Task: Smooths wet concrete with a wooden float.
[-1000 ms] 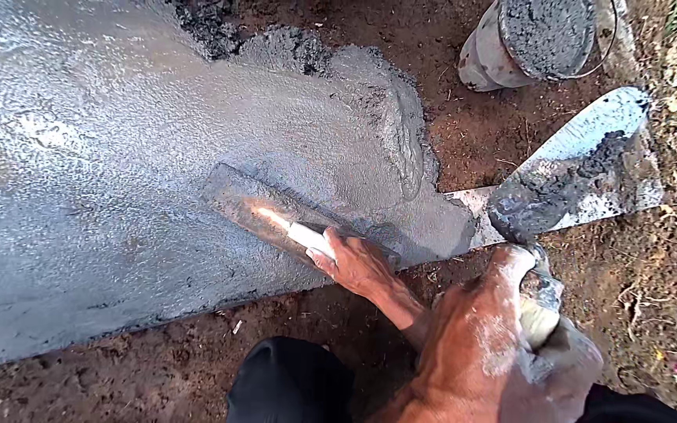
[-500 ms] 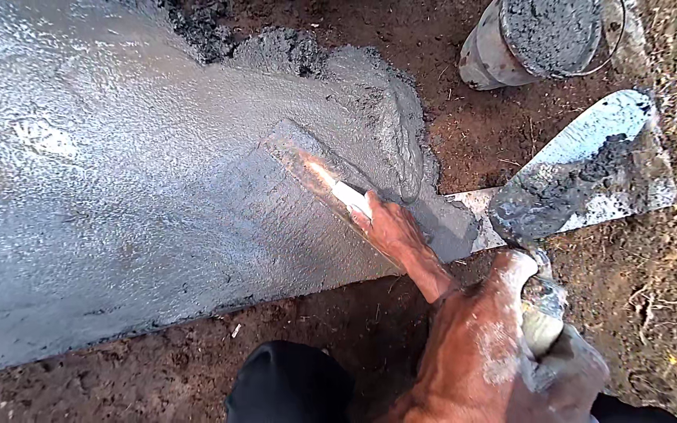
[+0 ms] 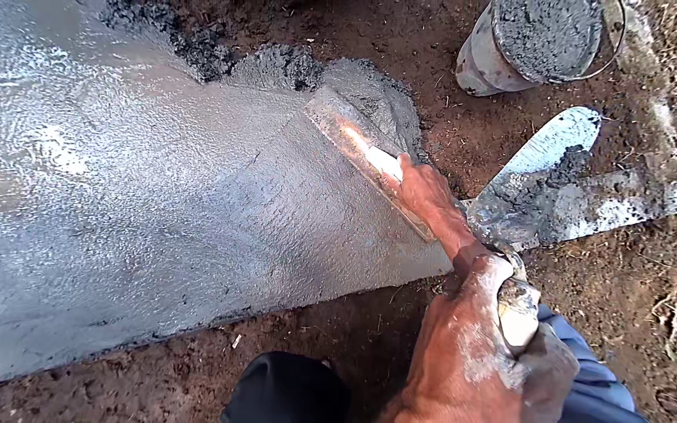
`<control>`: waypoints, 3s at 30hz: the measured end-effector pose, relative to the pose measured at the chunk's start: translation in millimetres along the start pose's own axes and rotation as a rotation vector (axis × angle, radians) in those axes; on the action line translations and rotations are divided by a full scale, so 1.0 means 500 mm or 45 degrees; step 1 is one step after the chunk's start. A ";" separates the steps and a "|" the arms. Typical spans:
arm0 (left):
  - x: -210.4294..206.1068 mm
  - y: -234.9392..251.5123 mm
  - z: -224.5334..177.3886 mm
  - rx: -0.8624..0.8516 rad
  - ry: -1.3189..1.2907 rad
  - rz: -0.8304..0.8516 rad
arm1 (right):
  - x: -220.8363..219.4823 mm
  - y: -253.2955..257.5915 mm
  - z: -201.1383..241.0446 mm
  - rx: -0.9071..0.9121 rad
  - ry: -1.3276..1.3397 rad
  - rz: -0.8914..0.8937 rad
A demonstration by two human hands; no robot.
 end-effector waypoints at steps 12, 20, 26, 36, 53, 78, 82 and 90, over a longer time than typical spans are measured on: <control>0.006 -0.044 -0.038 -0.196 -0.002 -0.041 | -0.081 0.000 -0.032 -0.224 0.874 -0.116; 0.019 -0.053 -0.054 -0.244 -0.010 -0.089 | -0.098 -0.047 0.285 0.420 0.012 0.127; 0.026 -0.047 -0.049 -0.132 -0.021 -0.023 | -0.076 0.004 0.281 0.341 0.002 -0.001; 0.034 -0.058 -0.059 -0.275 0.002 -0.078 | -0.037 -0.048 0.175 0.017 0.402 -0.149; 0.062 -0.046 -0.043 -0.139 -0.069 -0.071 | -0.120 -0.002 0.526 0.326 0.396 0.066; -0.002 -0.008 -0.007 -0.053 -0.048 -0.049 | 0.037 -0.074 -0.016 -0.231 0.271 0.120; -0.005 -0.019 -0.011 -0.043 0.002 -0.025 | -0.111 -0.037 -0.246 -0.169 0.567 -0.357; -0.028 -0.042 -0.019 -0.088 0.051 0.037 | -0.066 -0.265 -0.119 -0.258 0.639 -0.206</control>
Point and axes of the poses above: each hand's wrist, its own y-axis towards the middle knuckle, its own x-axis out of the back of the hand, z = x × y, the point moved 8 cm from there along y, towards the middle knuckle, and after that the axes turned 4 degrees about x, right-handed, at the moved point
